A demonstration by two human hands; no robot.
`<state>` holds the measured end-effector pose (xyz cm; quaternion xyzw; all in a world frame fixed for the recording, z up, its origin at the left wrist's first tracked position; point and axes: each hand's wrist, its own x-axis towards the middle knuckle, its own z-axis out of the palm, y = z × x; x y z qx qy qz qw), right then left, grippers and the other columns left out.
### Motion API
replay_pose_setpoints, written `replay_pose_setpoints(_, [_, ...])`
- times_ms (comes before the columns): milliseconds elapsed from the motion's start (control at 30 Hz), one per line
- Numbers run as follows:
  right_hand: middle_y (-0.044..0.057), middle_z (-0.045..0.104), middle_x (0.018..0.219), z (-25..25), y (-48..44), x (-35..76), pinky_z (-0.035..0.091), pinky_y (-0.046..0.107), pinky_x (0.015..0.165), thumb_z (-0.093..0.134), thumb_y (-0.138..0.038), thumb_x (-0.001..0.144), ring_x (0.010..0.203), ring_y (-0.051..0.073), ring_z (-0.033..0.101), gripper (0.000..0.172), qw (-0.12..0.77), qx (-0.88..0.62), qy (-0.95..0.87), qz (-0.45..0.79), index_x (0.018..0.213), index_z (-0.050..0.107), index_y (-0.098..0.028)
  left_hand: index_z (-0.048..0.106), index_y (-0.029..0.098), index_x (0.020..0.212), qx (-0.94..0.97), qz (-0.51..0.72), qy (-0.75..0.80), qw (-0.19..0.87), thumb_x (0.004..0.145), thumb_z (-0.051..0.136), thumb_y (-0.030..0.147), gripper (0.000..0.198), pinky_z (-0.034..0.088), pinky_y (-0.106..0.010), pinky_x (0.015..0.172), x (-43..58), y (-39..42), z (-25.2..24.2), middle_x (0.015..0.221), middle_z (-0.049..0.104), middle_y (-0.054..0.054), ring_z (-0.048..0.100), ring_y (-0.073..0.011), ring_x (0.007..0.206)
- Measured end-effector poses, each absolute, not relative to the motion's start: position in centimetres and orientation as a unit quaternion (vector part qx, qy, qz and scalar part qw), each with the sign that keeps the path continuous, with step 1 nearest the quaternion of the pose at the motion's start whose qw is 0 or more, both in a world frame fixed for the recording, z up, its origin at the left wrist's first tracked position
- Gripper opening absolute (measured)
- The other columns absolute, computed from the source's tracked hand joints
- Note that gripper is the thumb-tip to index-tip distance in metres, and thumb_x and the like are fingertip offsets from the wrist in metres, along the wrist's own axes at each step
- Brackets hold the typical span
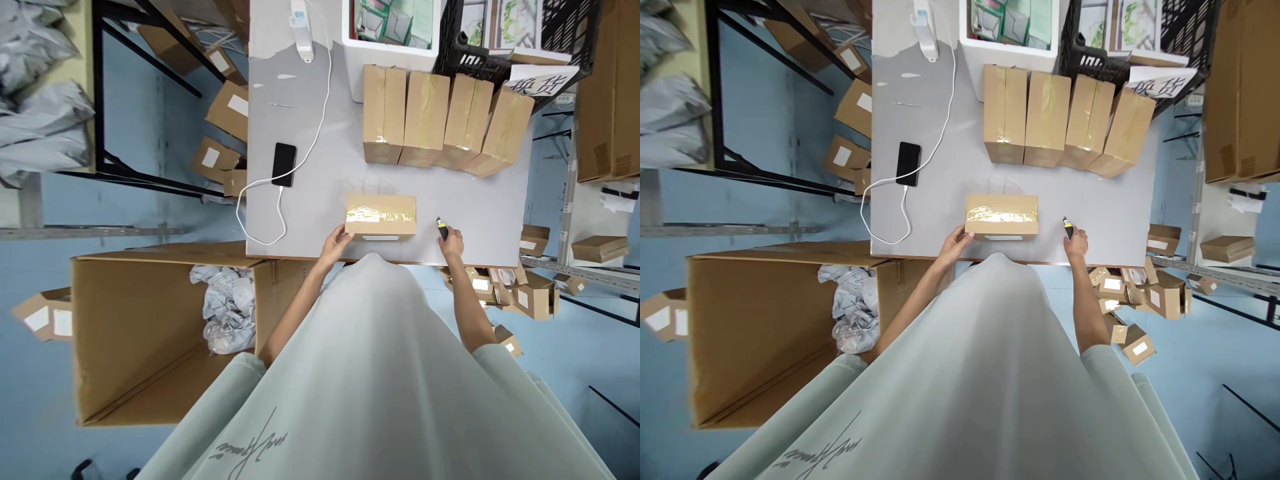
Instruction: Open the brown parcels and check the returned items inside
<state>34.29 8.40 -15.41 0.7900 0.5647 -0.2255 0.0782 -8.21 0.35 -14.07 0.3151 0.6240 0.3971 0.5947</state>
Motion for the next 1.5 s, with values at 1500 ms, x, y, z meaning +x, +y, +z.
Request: replay_pose_setpoints(1500, [0.02,0.079,0.143,2.2,9.7,10.6,0.051,0.039,0.092,0.039,-0.039,0.126,0.122,0.035,0.079,0.048,0.269,0.418,0.856,-0.143,0.158,0.067,-0.016,0.067,0.024,0.166,0.544,0.408,0.483,0.551,0.089,0.091,0.066,0.091,0.032,-0.056,0.147,-11.3,4.2,-17.1,0.178,0.059,-0.017,0.049,-0.0408,0.171])
